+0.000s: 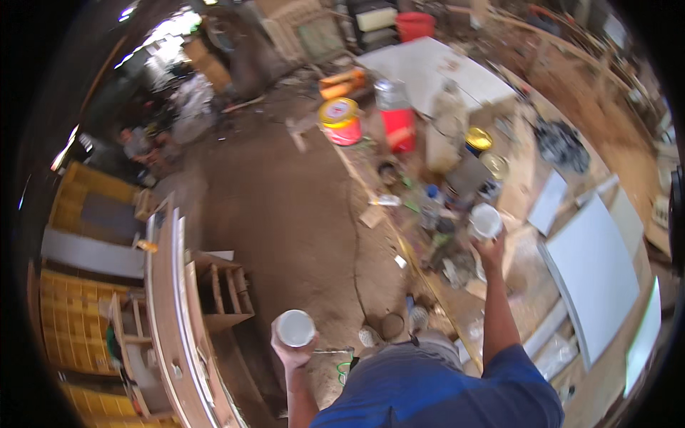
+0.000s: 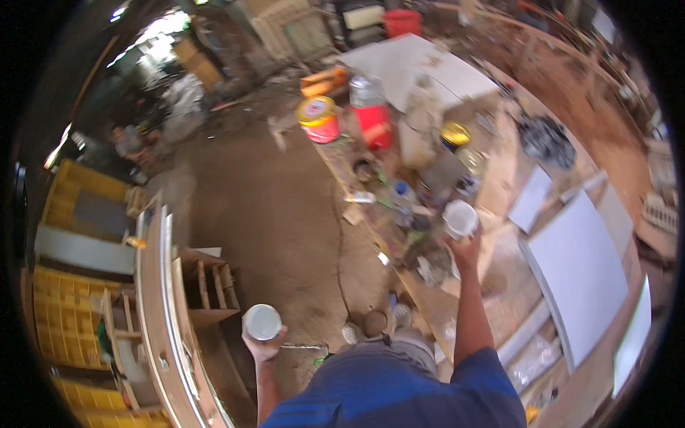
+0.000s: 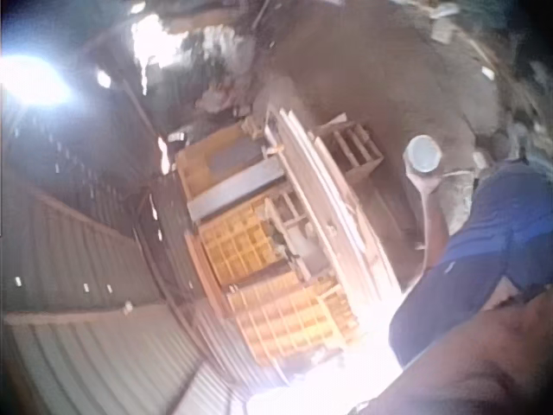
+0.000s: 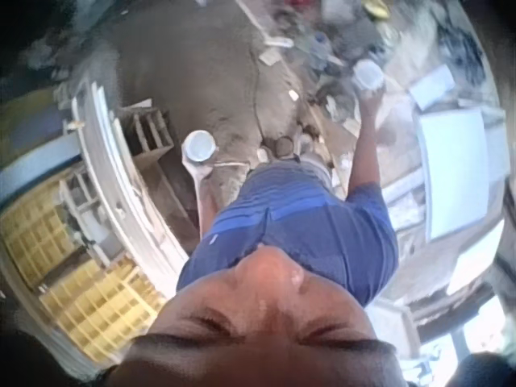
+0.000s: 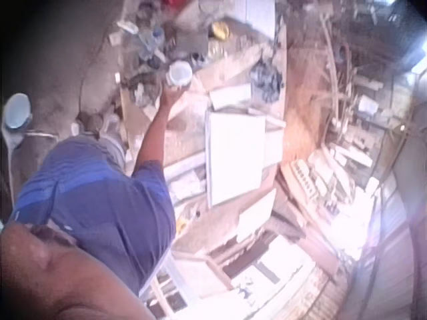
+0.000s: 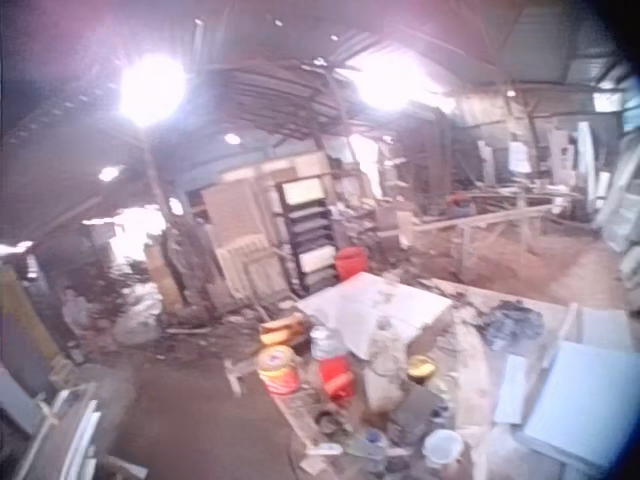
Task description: The person uses a spray gun to apply paint to wooden panels and a block, then handles two containers and a white cup on a workbench.
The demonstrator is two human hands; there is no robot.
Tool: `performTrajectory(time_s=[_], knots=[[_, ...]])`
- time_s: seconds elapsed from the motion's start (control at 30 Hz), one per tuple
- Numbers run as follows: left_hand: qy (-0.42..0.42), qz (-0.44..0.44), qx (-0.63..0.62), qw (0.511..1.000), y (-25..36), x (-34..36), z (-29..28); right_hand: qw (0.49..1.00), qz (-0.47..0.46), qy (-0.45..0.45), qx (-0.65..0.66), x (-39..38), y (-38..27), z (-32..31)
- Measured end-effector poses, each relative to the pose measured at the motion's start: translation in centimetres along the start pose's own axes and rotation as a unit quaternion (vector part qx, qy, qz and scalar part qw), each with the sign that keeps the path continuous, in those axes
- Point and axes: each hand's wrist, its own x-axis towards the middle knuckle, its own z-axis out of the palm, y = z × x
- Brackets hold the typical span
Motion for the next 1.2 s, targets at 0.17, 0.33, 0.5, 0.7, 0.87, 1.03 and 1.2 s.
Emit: performTrajectory(time_s=[0.17, 0.33, 0.5, 0.7, 0.87, 1.03, 1.2], knots=[[-0.021, 0.081, 0.060, 0.995, 1.6, 2.5, -0.1, 0.984, 0.003, 0.068, 0.164, 2.2, 7.3, 0.8], [0.019, 0.027, 0.093, 0.995, -0.1, 0.7, -3.0, 0.988, -0.030, 0.074, 0.132, 3.5, 5.2, 2.9], [0.023, 0.022, 0.139, 0.990, 0.3, 1.3, -3.4, 0.982, -0.035, 0.146, 0.116, 4.7, 5.4, 2.2], [0.052, 0.018, 0.157, 0.986, 0.1, 1.3, -5.4, 0.988, -0.114, 0.074, 0.071, 2.8, -6.8, -0.5], [0.078, 0.015, 0.135, 0.988, -0.9, 1.6, -6.2, 0.972, -0.144, -0.034, 0.181, 0.5, -13.5, 1.8], [0.076, 0.032, 0.111, 0.990, -0.1, 2.4, -6.8, 0.958, -0.106, -0.177, 0.197, -3.3, -17.1, 7.3], [0.079, 0.021, 0.109, 0.991, -0.3, 1.9, -8.7, 0.862, -0.177, -0.397, 0.262, -9.9, -31.7, 15.3]])
